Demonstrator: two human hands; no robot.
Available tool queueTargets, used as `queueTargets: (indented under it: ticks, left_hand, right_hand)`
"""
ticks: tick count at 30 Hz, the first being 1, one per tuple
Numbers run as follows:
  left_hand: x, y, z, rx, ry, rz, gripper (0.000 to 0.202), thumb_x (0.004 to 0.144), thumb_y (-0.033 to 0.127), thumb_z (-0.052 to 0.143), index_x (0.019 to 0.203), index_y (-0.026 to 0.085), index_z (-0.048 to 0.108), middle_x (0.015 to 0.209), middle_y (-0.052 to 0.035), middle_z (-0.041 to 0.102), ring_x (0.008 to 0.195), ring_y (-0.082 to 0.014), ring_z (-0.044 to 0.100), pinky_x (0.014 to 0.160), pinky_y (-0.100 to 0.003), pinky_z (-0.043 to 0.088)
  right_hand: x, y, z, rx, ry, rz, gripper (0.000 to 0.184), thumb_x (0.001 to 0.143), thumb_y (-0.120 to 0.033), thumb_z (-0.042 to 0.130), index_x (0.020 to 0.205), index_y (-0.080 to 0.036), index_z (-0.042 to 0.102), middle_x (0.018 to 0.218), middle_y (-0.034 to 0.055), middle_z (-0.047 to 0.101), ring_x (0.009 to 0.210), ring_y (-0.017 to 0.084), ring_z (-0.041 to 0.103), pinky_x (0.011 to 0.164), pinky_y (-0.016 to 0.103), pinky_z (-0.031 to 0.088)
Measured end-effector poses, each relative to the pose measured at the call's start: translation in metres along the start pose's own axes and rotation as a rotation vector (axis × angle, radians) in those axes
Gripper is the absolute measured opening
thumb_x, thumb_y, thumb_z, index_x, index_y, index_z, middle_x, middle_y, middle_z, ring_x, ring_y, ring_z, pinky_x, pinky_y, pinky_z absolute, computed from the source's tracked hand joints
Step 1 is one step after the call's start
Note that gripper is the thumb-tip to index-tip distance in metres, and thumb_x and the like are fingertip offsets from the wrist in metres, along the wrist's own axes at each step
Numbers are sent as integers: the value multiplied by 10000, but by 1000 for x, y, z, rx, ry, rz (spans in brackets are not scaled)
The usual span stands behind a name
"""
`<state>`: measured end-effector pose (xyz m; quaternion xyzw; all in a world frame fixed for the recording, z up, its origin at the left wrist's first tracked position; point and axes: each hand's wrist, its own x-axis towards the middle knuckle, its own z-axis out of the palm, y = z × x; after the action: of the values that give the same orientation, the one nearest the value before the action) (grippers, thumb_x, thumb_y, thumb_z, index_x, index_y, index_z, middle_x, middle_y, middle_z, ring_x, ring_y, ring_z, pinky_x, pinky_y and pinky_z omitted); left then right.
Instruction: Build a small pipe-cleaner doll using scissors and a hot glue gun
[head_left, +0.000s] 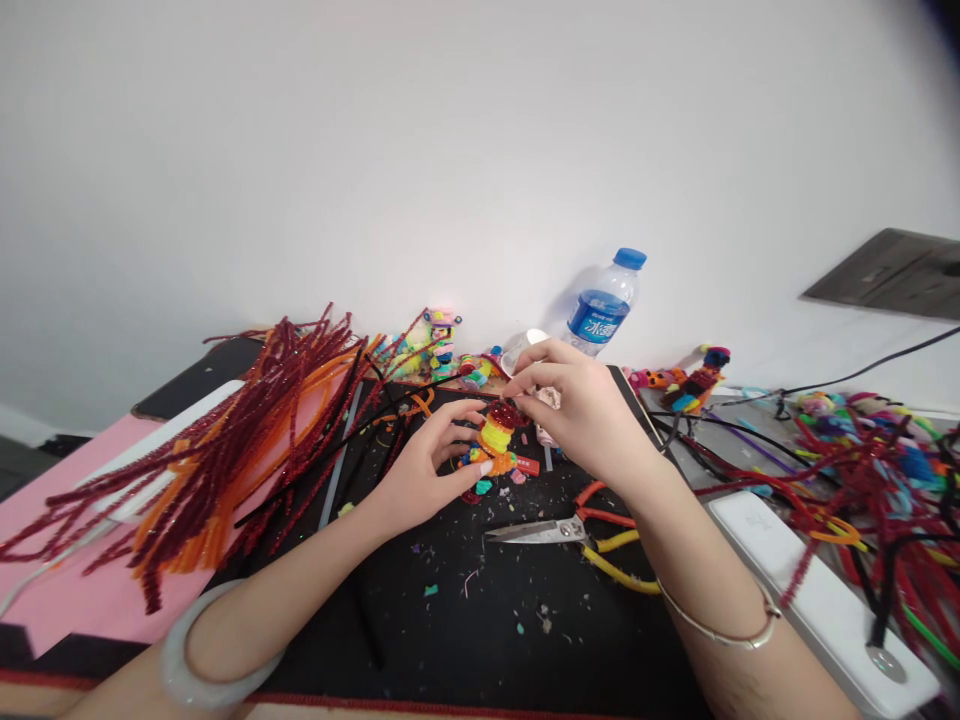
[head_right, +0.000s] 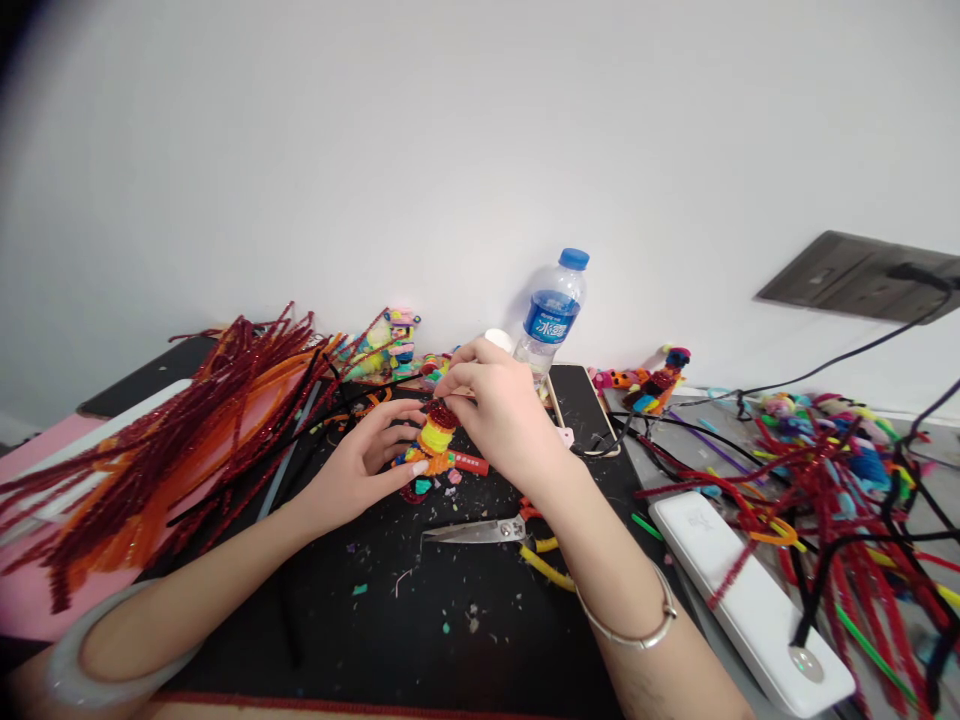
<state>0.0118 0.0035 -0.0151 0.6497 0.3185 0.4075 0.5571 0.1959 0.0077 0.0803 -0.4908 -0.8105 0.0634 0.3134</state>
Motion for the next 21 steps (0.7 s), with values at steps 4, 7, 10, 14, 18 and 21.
queueTargets:
  ticks: [4,7,10,14,18,21]
  left_hand:
    - [0,0,0,-2,3,3,480,795,199,628,1224,276,426,1187,-45,491,1068,-160,528,933,-308,440]
    - [0,0,0,1,2,0,485,795,201,627,1231,269,427,1183,-52,499,1070,-166,529,944,-323,436]
    - [0,0,0,-2,-3,-2,491,798,202,622,1245,260,426,1173,-62,508,1078,-178,531,950,-343,436]
    - [0,1,0,-9,-7,-10,499,799,206,621,1256,246,426,1169,-74,513,1077,-185,539,955,-357,439]
    - [0,2,0,-11,-3,-9,501,791,210,629,1252,245,437,1161,-73,519,1074,-188,543,955,-358,440]
    - [-1,1,0,-4,-4,-6,500,796,202,624,1256,247,431,1163,-74,518,1068,-184,546,958,-359,440]
  right_hand:
    - [0,1,-4,-11,-1,14,153,760,-65,594,738,-192,677,919,32,605,837,153,583,746,287,446]
    - [-1,2,-2,-7,-14,14,140,760,-77,604,740,-194,679,927,34,605,838,156,583,749,292,446]
    - [-1,2,2,-6,-11,11,128,761,-88,615,740,-196,681,933,37,610,837,161,584,767,311,444]
    - [-1,2,5,0,-18,14,135,755,-79,618,746,-196,685,930,36,613,848,166,587,766,316,441]
    - [-1,2,4,6,-23,3,136,766,-84,606,751,-196,682,929,39,612,852,172,584,752,316,442]
    - [-2,2,1,-1,-11,-19,138,774,-82,601,760,-194,680,940,41,606,854,166,581,760,310,438]
